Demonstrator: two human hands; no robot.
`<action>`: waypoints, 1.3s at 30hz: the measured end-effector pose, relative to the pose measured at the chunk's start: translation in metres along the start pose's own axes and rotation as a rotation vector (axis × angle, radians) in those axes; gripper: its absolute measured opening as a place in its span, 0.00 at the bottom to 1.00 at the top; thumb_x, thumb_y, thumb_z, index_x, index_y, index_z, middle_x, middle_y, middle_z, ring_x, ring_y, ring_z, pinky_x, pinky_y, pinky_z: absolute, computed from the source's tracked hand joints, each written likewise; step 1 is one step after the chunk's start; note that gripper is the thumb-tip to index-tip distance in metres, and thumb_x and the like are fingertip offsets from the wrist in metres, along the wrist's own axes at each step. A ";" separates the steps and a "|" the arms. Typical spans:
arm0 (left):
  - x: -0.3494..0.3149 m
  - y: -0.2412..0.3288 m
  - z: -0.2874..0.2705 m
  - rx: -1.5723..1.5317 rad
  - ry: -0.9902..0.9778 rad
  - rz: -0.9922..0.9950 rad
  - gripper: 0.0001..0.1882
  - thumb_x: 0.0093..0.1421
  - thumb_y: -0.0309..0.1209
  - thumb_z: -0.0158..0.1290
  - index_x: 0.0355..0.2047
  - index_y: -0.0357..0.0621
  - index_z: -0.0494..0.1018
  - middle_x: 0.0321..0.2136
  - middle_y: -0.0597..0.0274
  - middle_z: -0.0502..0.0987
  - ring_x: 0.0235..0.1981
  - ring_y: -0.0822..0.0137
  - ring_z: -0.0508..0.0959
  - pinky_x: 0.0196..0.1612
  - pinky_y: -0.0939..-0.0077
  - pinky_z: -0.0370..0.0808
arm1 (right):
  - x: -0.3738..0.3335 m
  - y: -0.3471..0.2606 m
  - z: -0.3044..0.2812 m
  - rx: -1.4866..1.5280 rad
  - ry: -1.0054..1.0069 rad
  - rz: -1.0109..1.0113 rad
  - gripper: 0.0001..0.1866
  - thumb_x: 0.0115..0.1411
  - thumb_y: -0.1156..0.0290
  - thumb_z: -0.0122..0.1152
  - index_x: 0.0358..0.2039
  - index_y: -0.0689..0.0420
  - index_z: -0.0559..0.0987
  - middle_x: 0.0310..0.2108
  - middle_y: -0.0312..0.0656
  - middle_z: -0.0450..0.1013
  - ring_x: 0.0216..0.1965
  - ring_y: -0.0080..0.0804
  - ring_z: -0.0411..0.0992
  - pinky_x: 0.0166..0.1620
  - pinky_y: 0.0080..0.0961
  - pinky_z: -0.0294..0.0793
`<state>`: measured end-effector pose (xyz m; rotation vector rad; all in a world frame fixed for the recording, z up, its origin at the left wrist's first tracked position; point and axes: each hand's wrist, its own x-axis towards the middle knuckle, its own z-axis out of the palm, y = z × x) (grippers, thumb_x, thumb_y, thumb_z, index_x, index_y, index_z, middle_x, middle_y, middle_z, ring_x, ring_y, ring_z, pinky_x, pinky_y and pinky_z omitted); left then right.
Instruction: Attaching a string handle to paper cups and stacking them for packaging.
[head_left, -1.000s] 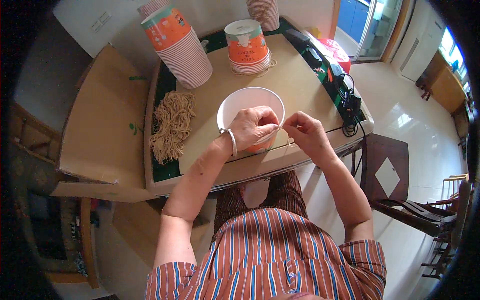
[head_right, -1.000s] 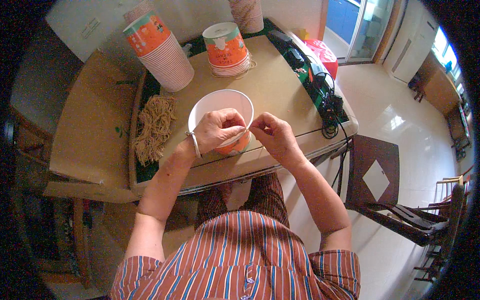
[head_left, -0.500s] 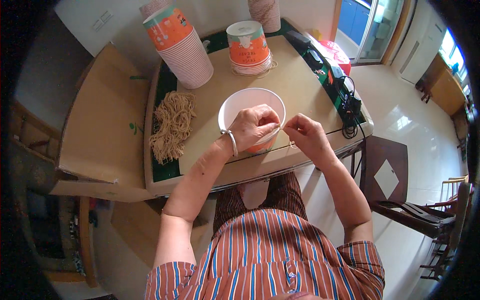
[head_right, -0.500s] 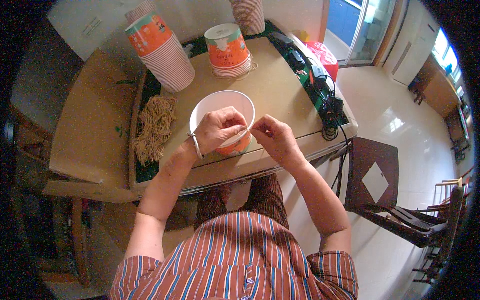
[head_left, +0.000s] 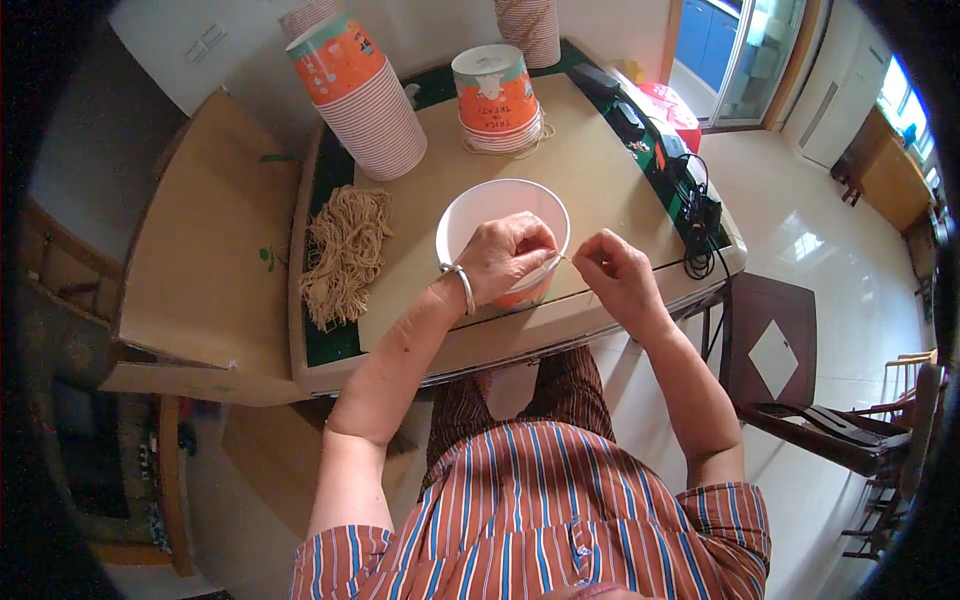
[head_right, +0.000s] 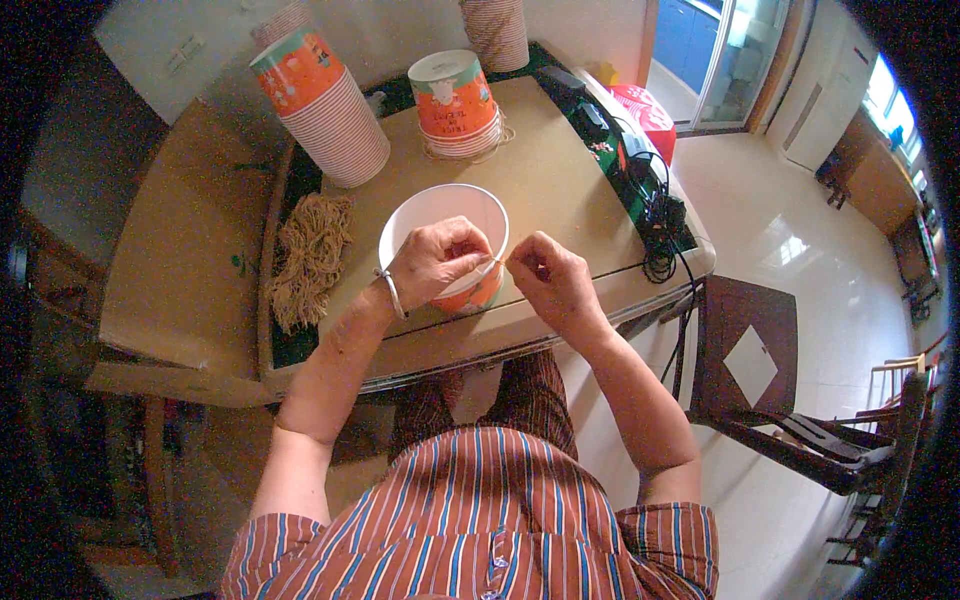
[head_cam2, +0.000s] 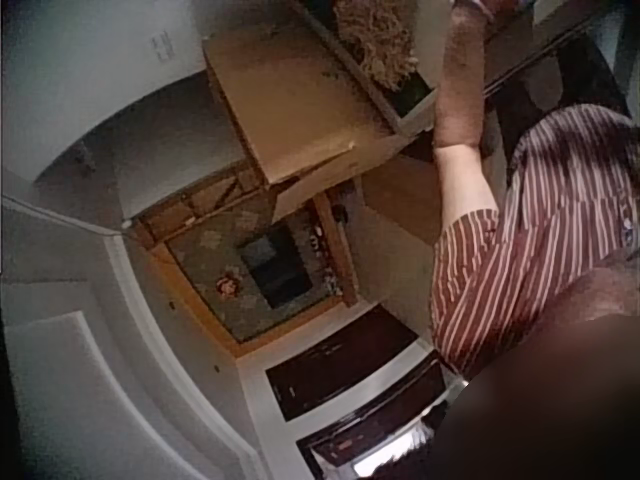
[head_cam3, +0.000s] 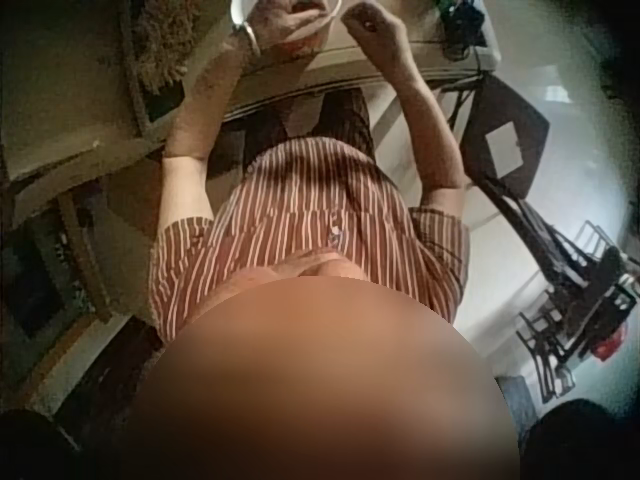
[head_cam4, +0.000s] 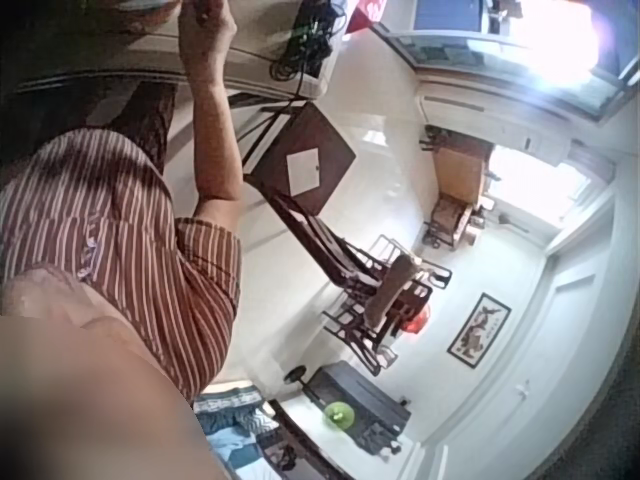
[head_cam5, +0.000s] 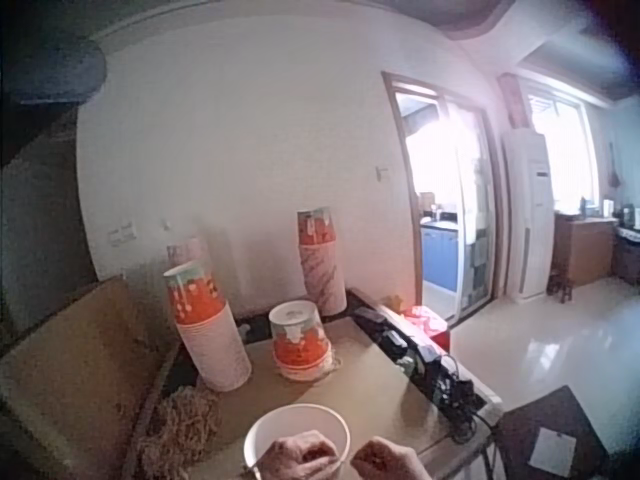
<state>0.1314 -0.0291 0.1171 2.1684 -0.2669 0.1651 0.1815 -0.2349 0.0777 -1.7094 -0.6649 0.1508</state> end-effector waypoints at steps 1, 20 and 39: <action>0.000 -0.001 0.000 0.010 -0.001 0.012 0.04 0.57 0.24 0.58 0.32 0.38 0.77 0.30 0.57 0.77 0.32 0.65 0.79 0.39 0.72 0.76 | -0.001 0.000 0.000 0.023 -0.009 0.010 0.04 0.61 0.77 0.63 0.33 0.59 0.76 0.27 0.28 0.71 0.28 0.11 0.66 0.30 0.13 0.67; -0.002 0.006 0.001 -0.023 0.044 0.042 0.05 0.57 0.24 0.58 0.33 0.37 0.77 0.31 0.56 0.77 0.32 0.64 0.80 0.38 0.71 0.77 | 0.003 -0.018 0.003 -0.041 -0.093 0.035 0.11 0.59 0.77 0.66 0.41 0.58 0.77 0.17 0.23 0.55 0.21 0.11 0.54 0.24 0.15 0.53; -0.002 -0.005 0.006 0.036 0.071 0.167 0.04 0.57 0.25 0.57 0.33 0.38 0.75 0.31 0.54 0.77 0.33 0.55 0.79 0.39 0.66 0.76 | 0.004 -0.014 0.005 -0.106 -0.053 0.042 0.04 0.60 0.76 0.61 0.34 0.62 0.77 0.18 0.27 0.62 0.22 0.13 0.56 0.24 0.18 0.58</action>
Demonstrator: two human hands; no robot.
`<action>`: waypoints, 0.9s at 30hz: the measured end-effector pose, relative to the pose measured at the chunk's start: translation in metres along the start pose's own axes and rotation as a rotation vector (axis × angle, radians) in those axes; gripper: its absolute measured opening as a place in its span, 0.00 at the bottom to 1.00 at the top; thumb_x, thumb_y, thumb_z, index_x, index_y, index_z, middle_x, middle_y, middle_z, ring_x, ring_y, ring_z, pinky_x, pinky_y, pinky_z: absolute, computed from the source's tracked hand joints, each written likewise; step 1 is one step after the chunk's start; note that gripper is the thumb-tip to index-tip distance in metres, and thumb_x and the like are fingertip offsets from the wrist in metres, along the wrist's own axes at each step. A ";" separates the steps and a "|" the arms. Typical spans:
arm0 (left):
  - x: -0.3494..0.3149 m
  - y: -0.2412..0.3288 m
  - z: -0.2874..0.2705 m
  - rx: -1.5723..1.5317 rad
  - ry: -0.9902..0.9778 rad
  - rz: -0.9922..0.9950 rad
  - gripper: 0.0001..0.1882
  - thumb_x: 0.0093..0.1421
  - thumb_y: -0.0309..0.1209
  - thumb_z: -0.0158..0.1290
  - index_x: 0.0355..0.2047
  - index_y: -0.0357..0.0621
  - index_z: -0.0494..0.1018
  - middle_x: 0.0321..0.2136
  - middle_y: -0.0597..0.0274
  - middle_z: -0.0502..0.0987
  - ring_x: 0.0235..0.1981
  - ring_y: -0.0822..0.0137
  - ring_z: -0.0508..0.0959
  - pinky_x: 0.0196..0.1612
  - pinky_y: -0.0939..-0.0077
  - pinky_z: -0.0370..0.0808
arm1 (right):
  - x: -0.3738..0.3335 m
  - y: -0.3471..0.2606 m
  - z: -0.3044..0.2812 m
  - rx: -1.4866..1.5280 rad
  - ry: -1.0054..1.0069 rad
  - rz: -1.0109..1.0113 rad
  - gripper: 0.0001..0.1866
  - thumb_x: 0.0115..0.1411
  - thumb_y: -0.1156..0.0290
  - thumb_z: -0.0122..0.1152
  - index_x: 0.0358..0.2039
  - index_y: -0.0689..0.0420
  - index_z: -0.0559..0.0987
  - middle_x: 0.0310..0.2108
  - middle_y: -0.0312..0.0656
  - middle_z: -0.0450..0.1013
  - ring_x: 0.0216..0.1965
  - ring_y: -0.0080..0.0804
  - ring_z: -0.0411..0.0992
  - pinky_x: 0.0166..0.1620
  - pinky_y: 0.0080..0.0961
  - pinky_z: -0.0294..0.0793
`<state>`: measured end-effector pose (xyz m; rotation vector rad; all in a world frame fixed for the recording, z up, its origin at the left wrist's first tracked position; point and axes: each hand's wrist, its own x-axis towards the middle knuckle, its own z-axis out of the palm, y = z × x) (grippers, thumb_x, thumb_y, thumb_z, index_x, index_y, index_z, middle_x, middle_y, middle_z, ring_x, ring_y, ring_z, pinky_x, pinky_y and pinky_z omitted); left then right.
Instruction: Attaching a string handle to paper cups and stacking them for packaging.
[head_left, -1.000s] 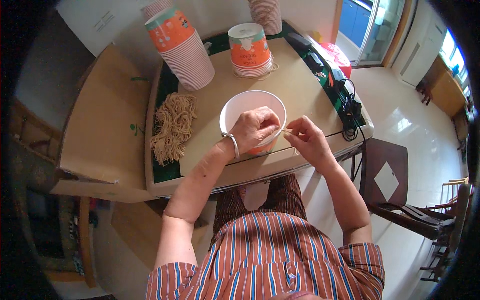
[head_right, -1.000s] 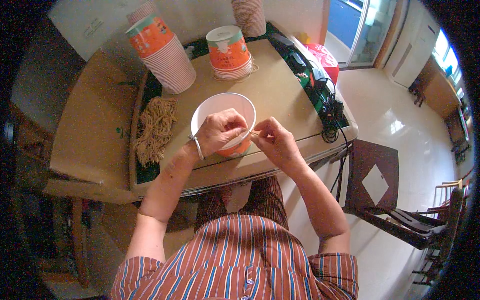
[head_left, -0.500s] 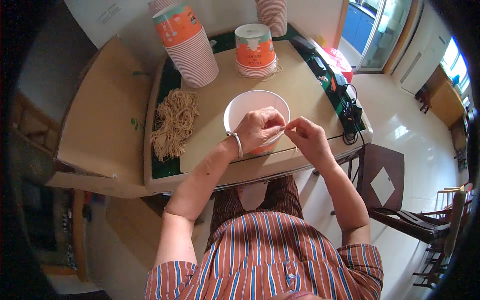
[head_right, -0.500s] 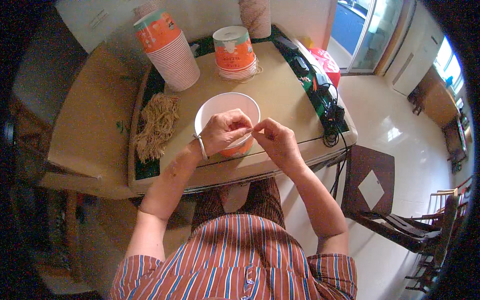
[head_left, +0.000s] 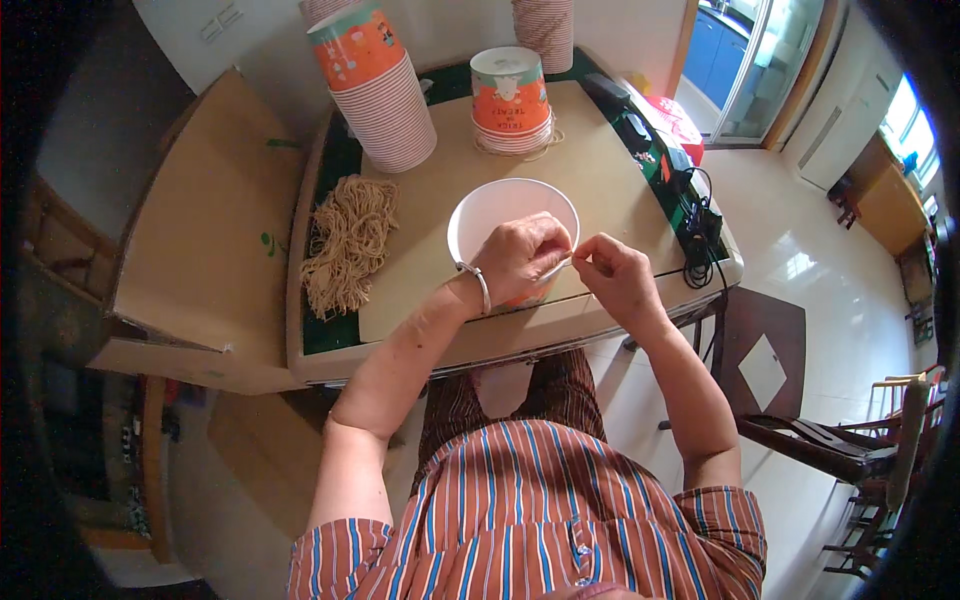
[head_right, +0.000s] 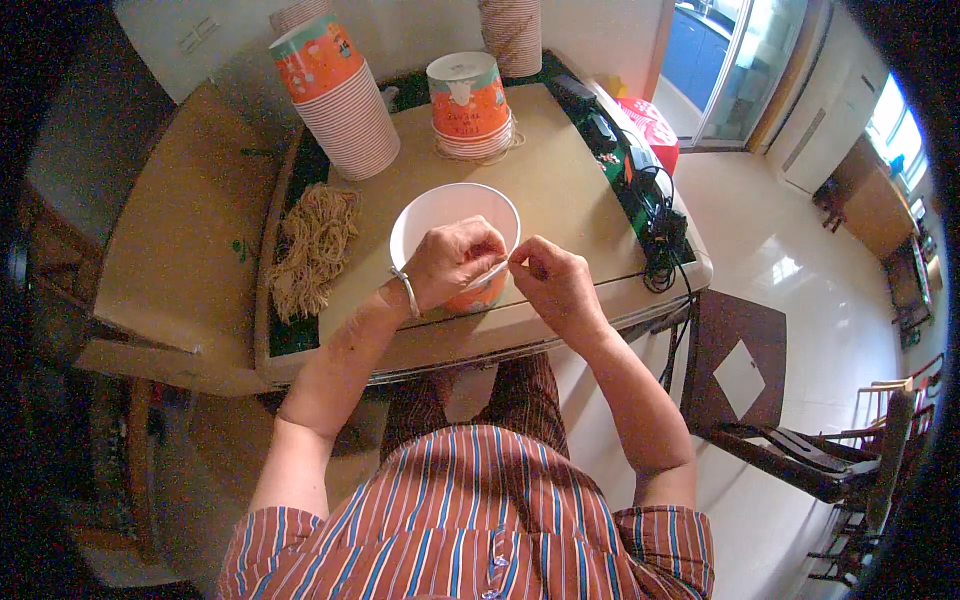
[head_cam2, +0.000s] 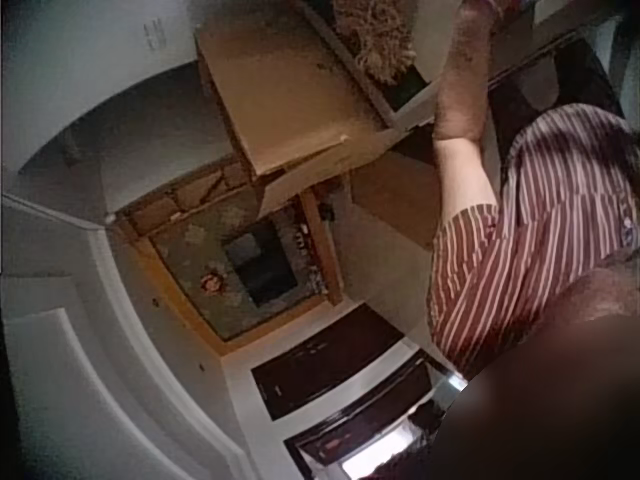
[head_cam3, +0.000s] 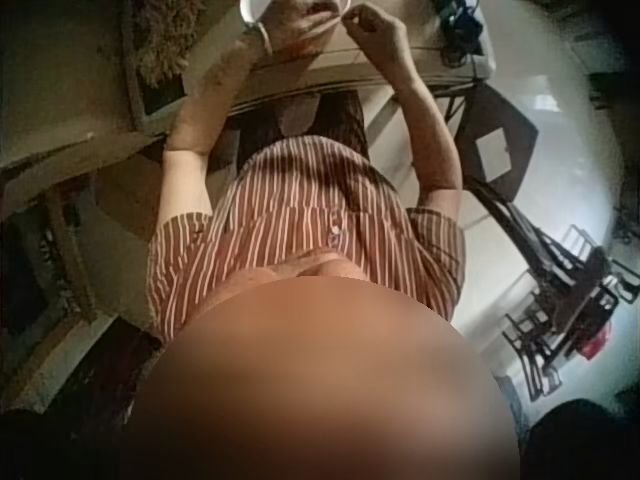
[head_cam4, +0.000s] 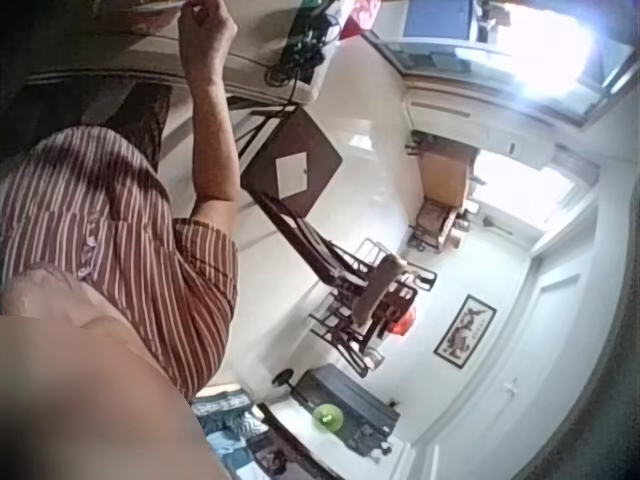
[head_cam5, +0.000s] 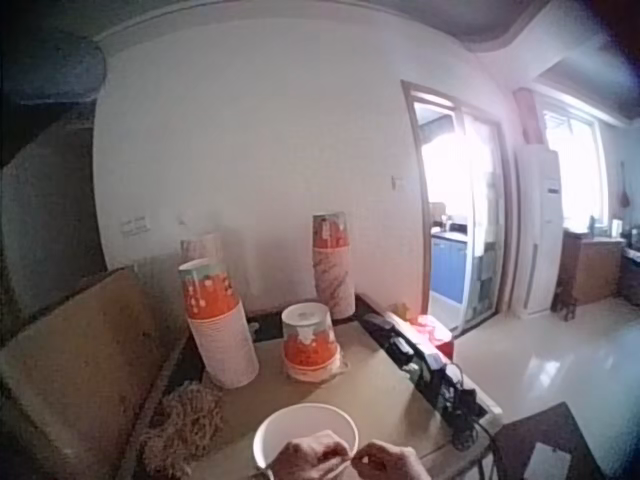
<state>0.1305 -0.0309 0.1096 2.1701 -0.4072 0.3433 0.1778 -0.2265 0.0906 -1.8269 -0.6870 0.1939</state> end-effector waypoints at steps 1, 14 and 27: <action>0.000 0.000 0.000 0.044 0.001 0.028 0.04 0.58 0.26 0.57 0.33 0.39 0.75 0.32 0.53 0.77 0.33 0.53 0.79 0.39 0.65 0.75 | -0.001 -0.003 0.000 -0.016 0.010 0.001 0.04 0.60 0.76 0.61 0.34 0.61 0.77 0.18 0.29 0.64 0.22 0.14 0.57 0.25 0.18 0.61; -0.008 -0.002 -0.004 0.300 -0.115 0.062 0.05 0.61 0.29 0.53 0.36 0.42 0.74 0.37 0.54 0.76 0.37 0.49 0.79 0.41 0.58 0.76 | -0.011 -0.020 -0.010 -0.401 -0.025 -0.006 0.13 0.59 0.70 0.63 0.43 0.55 0.73 0.20 0.46 0.70 0.24 0.46 0.73 0.32 0.38 0.72; -0.004 0.016 0.010 0.132 -0.109 0.058 0.12 0.61 0.26 0.55 0.47 0.45 0.75 0.45 0.54 0.74 0.44 0.52 0.79 0.48 0.62 0.77 | -0.025 -0.045 -0.056 -0.181 -0.150 -0.031 0.17 0.62 0.78 0.53 0.52 0.54 0.70 0.22 0.44 0.69 0.22 0.32 0.68 0.31 0.31 0.71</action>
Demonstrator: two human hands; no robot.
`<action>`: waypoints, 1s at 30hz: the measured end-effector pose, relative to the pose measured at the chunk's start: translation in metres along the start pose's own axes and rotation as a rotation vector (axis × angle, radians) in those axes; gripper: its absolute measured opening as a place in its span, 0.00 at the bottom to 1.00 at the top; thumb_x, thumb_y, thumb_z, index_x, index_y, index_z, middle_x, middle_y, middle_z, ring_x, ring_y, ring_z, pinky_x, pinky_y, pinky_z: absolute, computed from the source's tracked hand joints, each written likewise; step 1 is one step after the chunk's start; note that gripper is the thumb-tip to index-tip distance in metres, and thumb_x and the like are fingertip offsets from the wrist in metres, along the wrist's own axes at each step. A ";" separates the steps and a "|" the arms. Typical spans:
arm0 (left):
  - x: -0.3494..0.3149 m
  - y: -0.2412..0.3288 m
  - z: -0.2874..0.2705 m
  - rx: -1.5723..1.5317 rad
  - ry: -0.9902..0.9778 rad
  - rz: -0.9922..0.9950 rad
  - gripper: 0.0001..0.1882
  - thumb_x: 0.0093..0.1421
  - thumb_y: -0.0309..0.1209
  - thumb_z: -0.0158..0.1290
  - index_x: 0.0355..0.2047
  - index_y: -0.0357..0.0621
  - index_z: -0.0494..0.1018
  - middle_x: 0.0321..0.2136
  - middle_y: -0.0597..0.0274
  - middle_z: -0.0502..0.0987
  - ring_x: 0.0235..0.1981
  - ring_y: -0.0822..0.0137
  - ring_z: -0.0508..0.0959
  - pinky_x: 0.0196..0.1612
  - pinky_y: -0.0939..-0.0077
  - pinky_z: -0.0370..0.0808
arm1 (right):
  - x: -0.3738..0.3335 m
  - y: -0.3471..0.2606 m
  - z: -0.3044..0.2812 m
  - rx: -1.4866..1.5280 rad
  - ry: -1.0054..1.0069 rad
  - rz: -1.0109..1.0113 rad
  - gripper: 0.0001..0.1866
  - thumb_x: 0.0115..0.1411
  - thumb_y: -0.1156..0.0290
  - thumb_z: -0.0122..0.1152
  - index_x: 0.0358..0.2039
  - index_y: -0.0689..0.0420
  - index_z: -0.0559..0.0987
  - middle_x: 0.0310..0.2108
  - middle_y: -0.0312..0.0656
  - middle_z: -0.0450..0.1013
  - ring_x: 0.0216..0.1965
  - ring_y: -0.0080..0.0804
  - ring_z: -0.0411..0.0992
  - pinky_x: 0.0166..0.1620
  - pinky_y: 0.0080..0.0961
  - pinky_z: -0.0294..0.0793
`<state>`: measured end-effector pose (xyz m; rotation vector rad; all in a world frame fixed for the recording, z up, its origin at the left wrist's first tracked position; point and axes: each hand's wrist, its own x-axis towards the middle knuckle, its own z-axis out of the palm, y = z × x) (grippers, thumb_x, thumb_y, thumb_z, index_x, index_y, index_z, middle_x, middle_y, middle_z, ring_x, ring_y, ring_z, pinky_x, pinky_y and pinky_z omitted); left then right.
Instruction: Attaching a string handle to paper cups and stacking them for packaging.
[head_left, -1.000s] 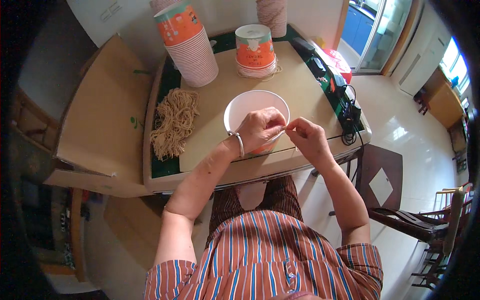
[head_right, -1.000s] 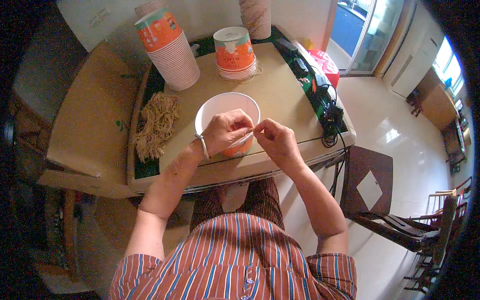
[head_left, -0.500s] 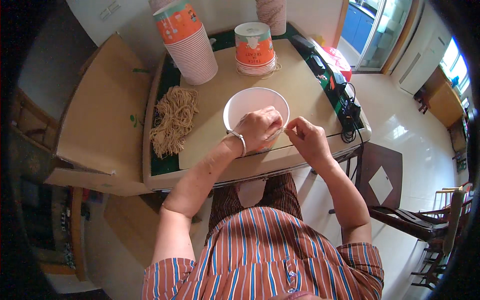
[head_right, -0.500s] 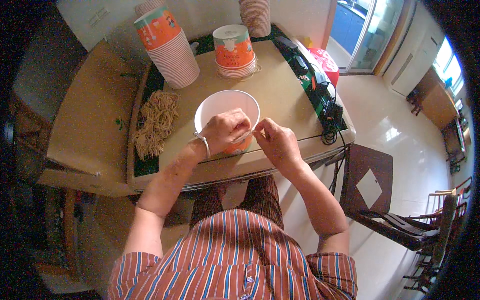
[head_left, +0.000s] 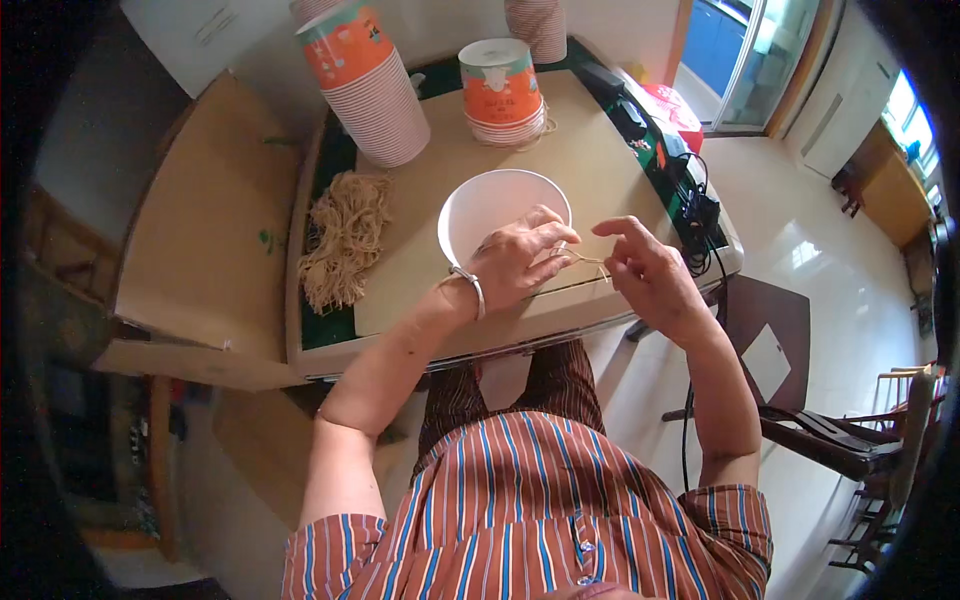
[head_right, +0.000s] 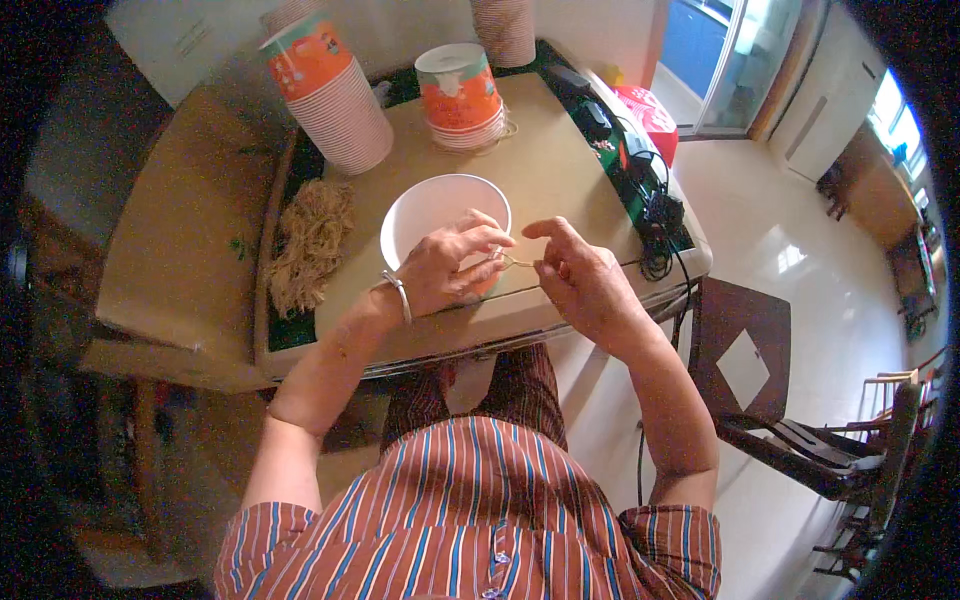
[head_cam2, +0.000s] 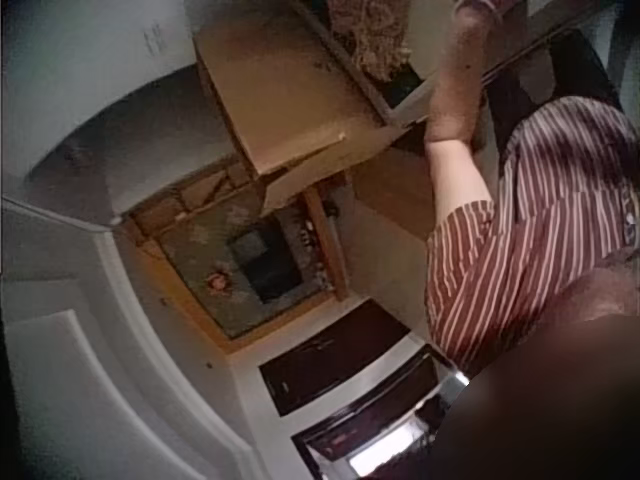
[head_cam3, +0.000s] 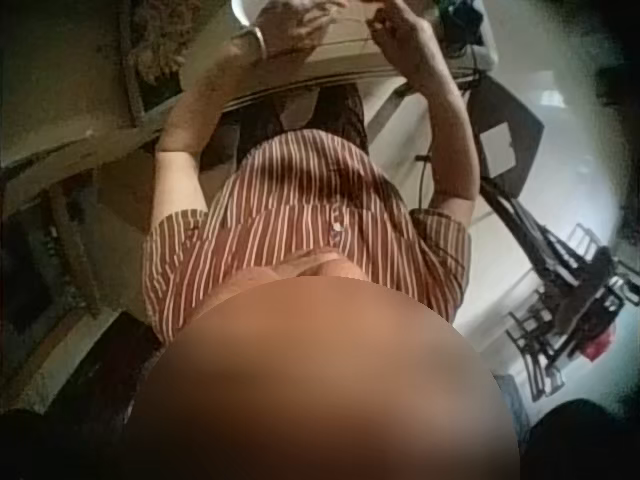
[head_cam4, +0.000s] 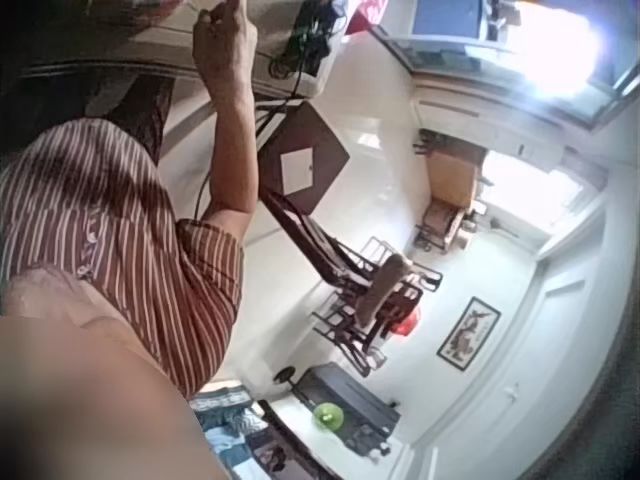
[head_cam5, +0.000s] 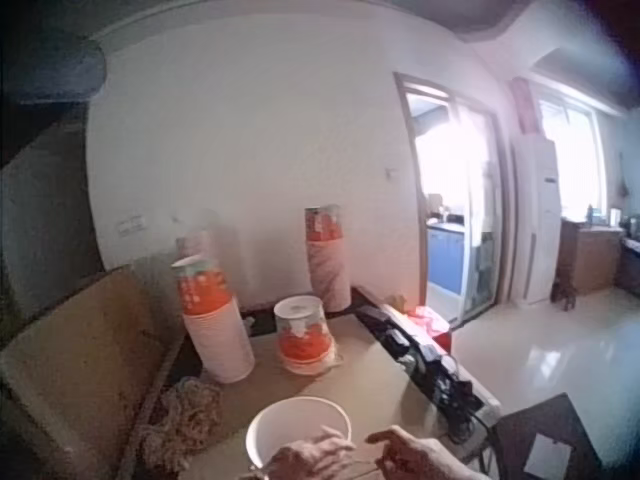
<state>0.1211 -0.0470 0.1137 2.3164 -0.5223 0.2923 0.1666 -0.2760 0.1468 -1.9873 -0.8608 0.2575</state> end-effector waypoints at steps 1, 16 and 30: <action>0.002 0.003 0.003 0.033 0.026 0.017 0.13 0.61 0.27 0.56 0.47 0.46 0.75 0.46 0.54 0.74 0.45 0.52 0.79 0.49 0.62 0.76 | 0.000 0.001 0.000 0.038 -0.003 -0.001 0.17 0.62 0.78 0.52 0.52 0.55 0.70 0.22 0.44 0.69 0.22 0.31 0.68 0.31 0.31 0.71; 0.016 0.003 0.021 0.091 0.095 0.125 0.05 0.57 0.30 0.62 0.35 0.48 0.81 0.42 0.61 0.78 0.49 0.57 0.75 0.53 0.60 0.73 | -0.008 0.005 -0.005 0.038 0.041 -0.026 0.21 0.61 0.80 0.50 0.54 0.52 0.68 0.20 0.43 0.66 0.20 0.33 0.66 0.29 0.30 0.70; 0.008 -0.017 0.015 0.293 0.162 0.256 0.07 0.49 0.28 0.64 0.31 0.52 0.82 0.45 0.65 0.78 0.51 0.56 0.75 0.57 0.56 0.70 | -0.012 0.010 -0.007 0.249 0.043 0.008 0.25 0.58 0.86 0.47 0.56 0.53 0.69 0.19 0.27 0.58 0.22 0.12 0.55 0.26 0.15 0.59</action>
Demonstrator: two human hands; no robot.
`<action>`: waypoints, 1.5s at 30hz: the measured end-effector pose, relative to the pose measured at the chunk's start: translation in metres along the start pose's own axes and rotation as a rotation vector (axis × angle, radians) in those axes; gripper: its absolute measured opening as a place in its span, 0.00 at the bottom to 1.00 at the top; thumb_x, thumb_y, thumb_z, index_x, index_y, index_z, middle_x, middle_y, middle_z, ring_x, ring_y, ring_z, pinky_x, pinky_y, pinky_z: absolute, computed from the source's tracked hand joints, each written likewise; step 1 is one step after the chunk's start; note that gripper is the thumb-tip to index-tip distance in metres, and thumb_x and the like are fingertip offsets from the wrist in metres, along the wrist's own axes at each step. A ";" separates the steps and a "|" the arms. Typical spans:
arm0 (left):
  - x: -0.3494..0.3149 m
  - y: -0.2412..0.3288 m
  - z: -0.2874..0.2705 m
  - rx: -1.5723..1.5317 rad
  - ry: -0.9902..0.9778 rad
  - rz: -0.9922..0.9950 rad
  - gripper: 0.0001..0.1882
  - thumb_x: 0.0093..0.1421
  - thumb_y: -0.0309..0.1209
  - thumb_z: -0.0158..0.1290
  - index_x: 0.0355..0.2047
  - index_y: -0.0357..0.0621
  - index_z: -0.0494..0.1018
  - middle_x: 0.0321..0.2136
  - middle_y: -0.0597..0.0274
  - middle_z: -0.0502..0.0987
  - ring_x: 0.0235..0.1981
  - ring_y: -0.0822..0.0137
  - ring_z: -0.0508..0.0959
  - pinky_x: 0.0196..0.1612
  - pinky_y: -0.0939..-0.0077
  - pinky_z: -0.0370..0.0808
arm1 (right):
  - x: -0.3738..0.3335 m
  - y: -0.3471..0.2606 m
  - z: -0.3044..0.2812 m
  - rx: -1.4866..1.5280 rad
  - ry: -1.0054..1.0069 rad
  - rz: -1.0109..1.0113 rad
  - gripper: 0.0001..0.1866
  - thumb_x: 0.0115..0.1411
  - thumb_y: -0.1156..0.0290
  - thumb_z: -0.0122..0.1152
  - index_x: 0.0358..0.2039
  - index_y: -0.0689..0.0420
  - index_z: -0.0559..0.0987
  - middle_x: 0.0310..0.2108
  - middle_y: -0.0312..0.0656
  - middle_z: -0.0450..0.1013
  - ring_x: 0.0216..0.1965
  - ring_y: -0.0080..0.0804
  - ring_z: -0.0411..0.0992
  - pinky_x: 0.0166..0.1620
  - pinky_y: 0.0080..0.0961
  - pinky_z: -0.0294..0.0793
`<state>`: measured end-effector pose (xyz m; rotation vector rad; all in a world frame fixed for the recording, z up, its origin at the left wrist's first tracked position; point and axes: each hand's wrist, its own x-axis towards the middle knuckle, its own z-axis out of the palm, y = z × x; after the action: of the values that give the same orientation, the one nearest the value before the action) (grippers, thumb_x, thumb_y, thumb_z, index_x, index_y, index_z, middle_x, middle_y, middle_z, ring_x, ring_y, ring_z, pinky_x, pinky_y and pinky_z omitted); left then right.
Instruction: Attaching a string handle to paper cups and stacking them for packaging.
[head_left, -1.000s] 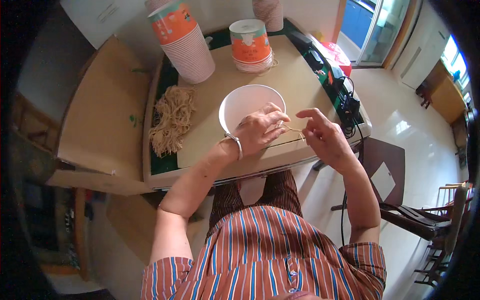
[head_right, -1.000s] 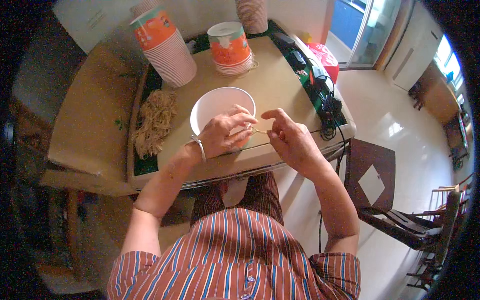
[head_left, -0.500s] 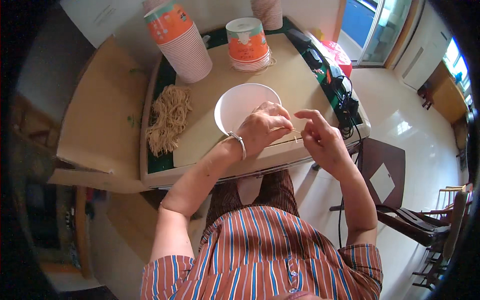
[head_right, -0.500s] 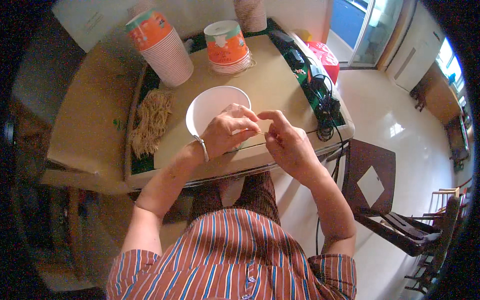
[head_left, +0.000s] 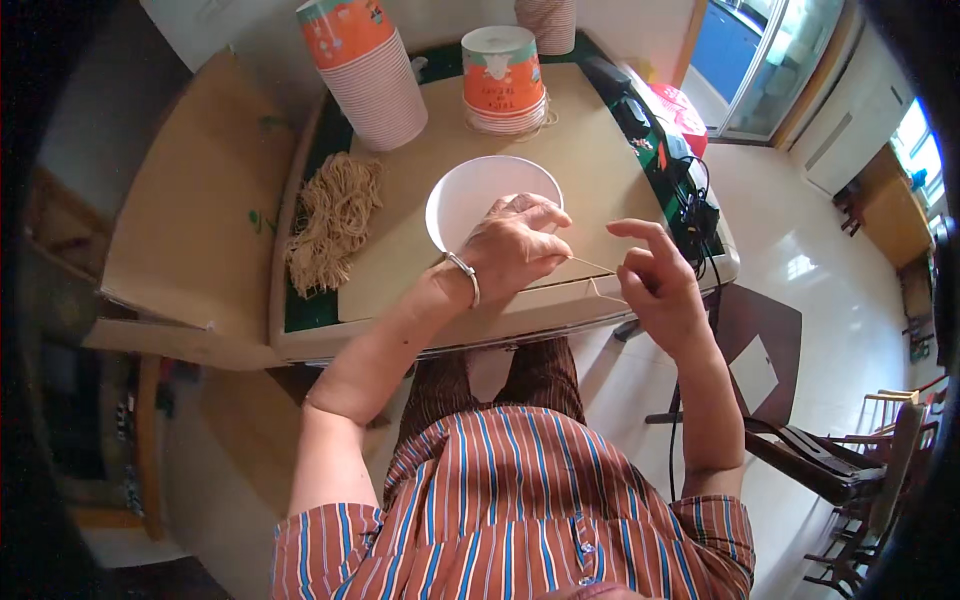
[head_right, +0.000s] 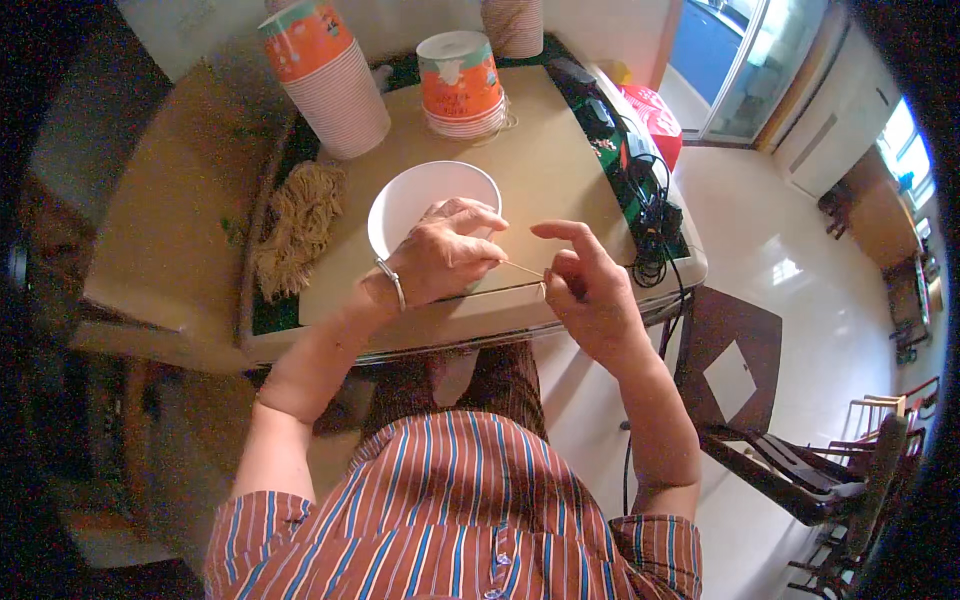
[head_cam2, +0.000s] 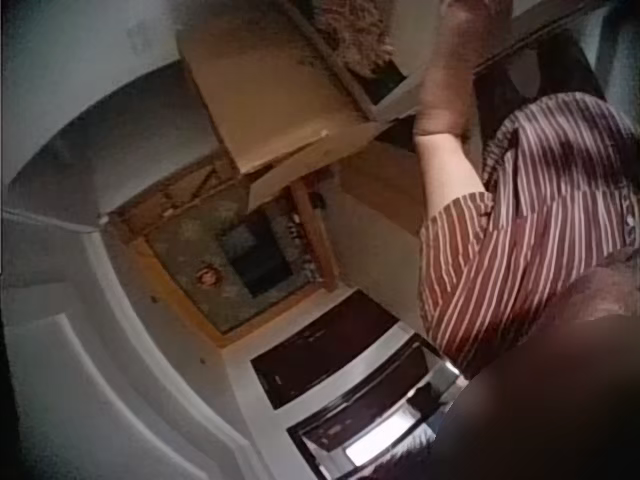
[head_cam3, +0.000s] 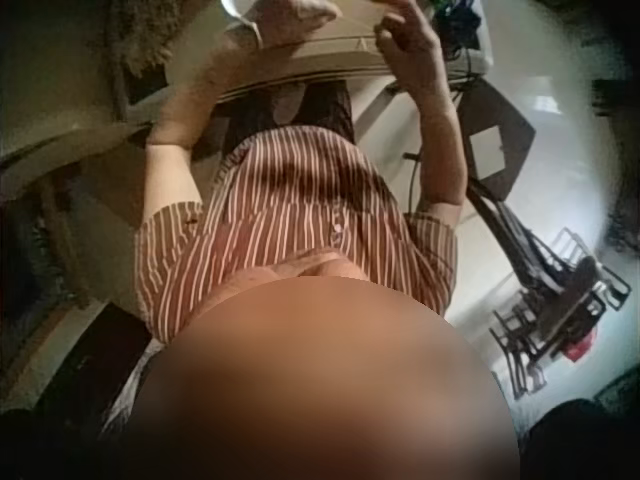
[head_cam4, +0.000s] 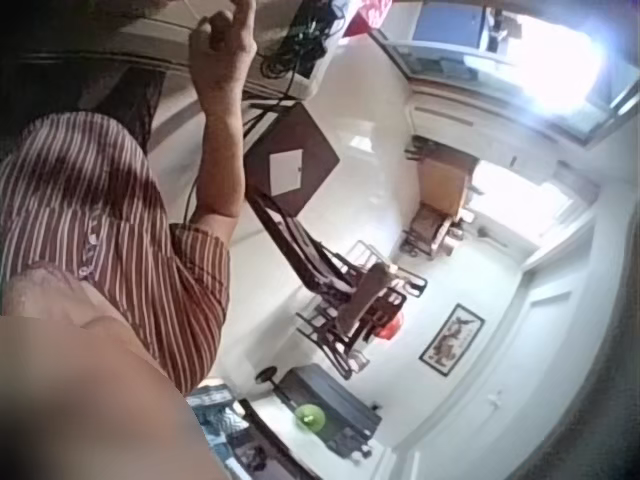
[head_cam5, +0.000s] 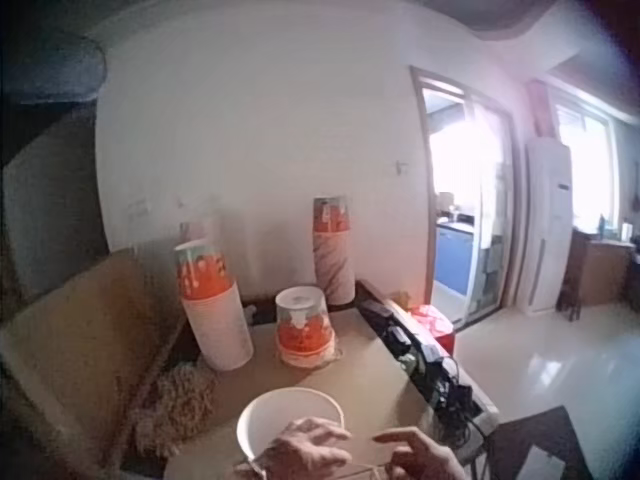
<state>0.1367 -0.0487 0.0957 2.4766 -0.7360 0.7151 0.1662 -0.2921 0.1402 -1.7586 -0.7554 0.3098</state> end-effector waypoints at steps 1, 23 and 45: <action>-0.001 -0.001 -0.001 0.063 -0.031 0.006 0.07 0.49 0.28 0.63 0.30 0.52 0.83 0.46 0.64 0.78 0.52 0.56 0.75 0.58 0.56 0.70 | -0.001 -0.001 -0.001 0.010 0.012 0.001 0.25 0.58 0.86 0.47 0.56 0.54 0.69 0.19 0.26 0.58 0.22 0.11 0.55 0.26 0.13 0.57; -0.010 0.019 -0.011 0.047 -0.129 -0.234 0.22 0.60 0.29 0.54 0.55 0.45 0.66 0.59 0.48 0.64 0.53 0.49 0.74 0.57 0.59 0.72 | -0.001 -0.017 0.015 0.027 0.162 -0.030 0.20 0.59 0.84 0.48 0.51 0.56 0.73 0.21 0.25 0.61 0.24 0.11 0.55 0.28 0.13 0.56; 0.011 -0.003 -0.017 -0.007 -0.204 -0.240 0.07 0.61 0.32 0.54 0.35 0.44 0.79 0.41 0.57 0.75 0.40 0.53 0.78 0.45 0.60 0.76 | 0.004 -0.011 0.006 0.119 0.112 -0.077 0.18 0.61 0.82 0.49 0.52 0.57 0.72 0.20 0.24 0.58 0.22 0.10 0.55 0.26 0.13 0.54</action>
<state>0.1413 -0.0411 0.1141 2.5984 -0.4962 0.3764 0.1626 -0.2834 0.1490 -1.6171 -0.7074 0.1982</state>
